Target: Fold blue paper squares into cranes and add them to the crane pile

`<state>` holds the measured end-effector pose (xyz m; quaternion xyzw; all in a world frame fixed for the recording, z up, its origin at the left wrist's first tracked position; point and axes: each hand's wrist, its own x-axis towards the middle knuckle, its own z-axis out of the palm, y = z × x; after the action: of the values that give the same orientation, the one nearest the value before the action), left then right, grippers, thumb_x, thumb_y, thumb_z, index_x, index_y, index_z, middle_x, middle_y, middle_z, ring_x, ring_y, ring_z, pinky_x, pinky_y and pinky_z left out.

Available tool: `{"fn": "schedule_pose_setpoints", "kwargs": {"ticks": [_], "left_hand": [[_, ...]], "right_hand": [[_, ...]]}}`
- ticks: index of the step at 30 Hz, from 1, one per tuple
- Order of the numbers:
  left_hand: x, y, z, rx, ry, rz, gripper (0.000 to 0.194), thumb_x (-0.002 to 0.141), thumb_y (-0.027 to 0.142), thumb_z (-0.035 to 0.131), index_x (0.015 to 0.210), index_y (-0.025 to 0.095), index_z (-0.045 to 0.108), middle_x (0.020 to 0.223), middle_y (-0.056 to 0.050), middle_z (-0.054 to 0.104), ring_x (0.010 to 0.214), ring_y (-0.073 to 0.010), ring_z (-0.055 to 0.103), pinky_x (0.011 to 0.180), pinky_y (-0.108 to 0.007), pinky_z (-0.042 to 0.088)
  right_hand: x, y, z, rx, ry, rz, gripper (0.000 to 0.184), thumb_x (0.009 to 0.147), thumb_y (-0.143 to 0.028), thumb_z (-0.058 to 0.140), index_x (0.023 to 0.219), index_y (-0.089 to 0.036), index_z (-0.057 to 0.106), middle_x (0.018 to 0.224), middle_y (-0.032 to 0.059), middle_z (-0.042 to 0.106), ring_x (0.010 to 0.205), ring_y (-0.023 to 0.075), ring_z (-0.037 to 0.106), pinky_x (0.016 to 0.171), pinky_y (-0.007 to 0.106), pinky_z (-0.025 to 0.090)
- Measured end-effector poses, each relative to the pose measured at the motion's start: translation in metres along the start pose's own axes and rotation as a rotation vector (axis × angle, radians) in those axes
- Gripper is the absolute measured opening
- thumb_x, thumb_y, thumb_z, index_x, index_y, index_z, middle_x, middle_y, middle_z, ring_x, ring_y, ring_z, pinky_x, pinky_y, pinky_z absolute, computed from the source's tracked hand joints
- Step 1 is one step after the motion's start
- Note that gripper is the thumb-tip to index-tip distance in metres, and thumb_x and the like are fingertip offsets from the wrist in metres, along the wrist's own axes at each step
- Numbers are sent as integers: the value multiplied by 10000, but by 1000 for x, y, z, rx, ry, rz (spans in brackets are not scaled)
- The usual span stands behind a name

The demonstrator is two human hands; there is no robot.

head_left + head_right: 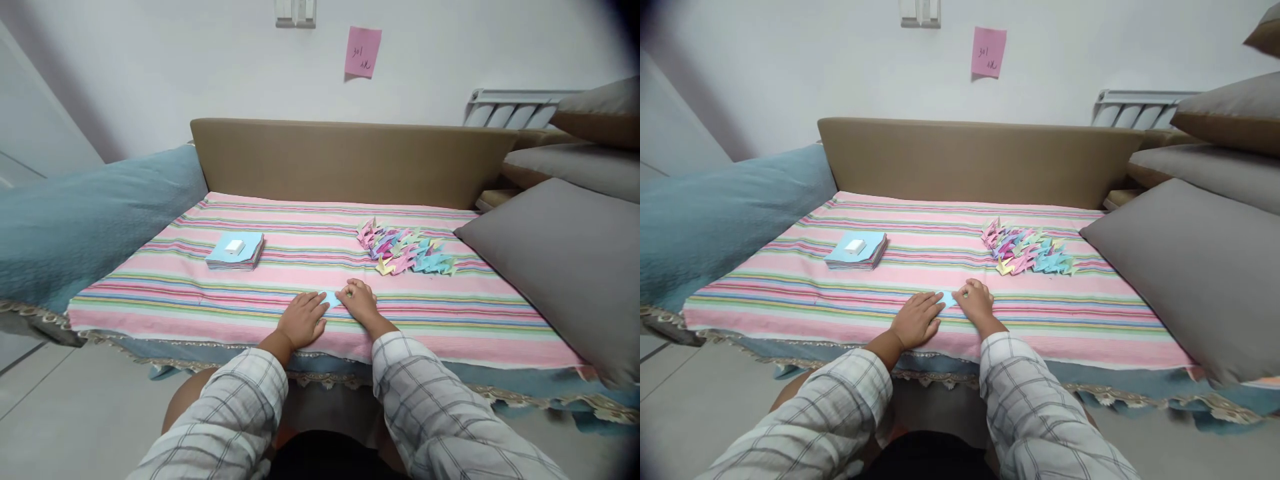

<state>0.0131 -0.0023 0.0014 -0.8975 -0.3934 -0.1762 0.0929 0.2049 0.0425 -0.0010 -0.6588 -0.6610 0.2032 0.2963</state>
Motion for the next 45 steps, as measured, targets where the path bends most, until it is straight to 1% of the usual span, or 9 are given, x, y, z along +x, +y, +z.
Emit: {"fn": "schedule_pose_setpoints", "kwargs": {"ticks": [4,8,11,13,16,25,30,36,45], "left_hand": [[2,-2,-2,21,-25,17,368,843,329,458,1179,208,549,1308,-85,507,1177,-259,449,979,-438,345],[5,2,-2,26,-45,-7,360,812,298,489,1154,211,560,1299,-81,517,1166,-263,461,973,-440,350],[6,10,-2,11,-37,-90,351,787,256,498,1130,220,566,1297,-71,522,1188,-266,450,1010,-477,301],[5,13,-2,-9,-31,-145,351,788,245,484,1131,231,559,1290,-66,530,1214,-262,433,1047,-509,234],[3,14,-2,-66,-47,-174,394,787,249,482,1179,238,521,1275,-66,544,1236,-248,417,1079,-519,160],[7,1,-1,-328,35,-341,332,781,216,506,1112,203,502,1119,-60,631,1055,-194,558,1044,-453,269],[17,-5,-2,-365,11,-363,101,825,252,502,877,240,588,935,3,684,909,-171,603,998,-432,321],[19,-5,-1,-347,81,-431,133,848,200,449,813,227,574,753,17,665,721,-142,592,976,-380,367],[17,-11,-1,-358,-9,-302,264,749,85,475,857,242,657,980,-13,693,976,-181,602,994,-452,335]], "right_hand": [[6,0,-6,-19,3,1,154,730,-356,590,680,-218,636,1144,44,574,1084,256,470,902,428,360],[0,-5,-19,-8,36,-56,263,794,-178,446,989,-186,622,1053,85,623,1003,203,544,900,360,400],[-16,-13,-20,-6,-16,-243,412,827,-164,397,1220,-217,508,1264,43,543,1189,164,453,1029,330,309],[-28,-15,-15,-80,-168,-541,481,861,-215,370,1342,-208,382,1397,58,408,1318,189,299,1097,413,184],[-38,-10,-6,-174,-315,-626,564,886,-351,380,1407,-169,262,1446,103,316,1348,224,240,1102,469,150],[-19,1,-12,48,-192,-518,332,815,-257,526,1141,-225,577,1130,67,629,1054,212,564,924,365,427],[-13,-3,-10,51,-154,-545,182,805,-222,537,958,-222,636,1002,42,670,963,197,575,862,333,433],[-15,-6,-5,31,-46,-528,118,791,-171,530,861,-223,609,976,27,667,930,194,554,836,341,397],[-16,6,-12,-30,-171,-676,166,805,-223,537,914,-258,658,1067,22,662,1026,197,548,916,383,358]]}}
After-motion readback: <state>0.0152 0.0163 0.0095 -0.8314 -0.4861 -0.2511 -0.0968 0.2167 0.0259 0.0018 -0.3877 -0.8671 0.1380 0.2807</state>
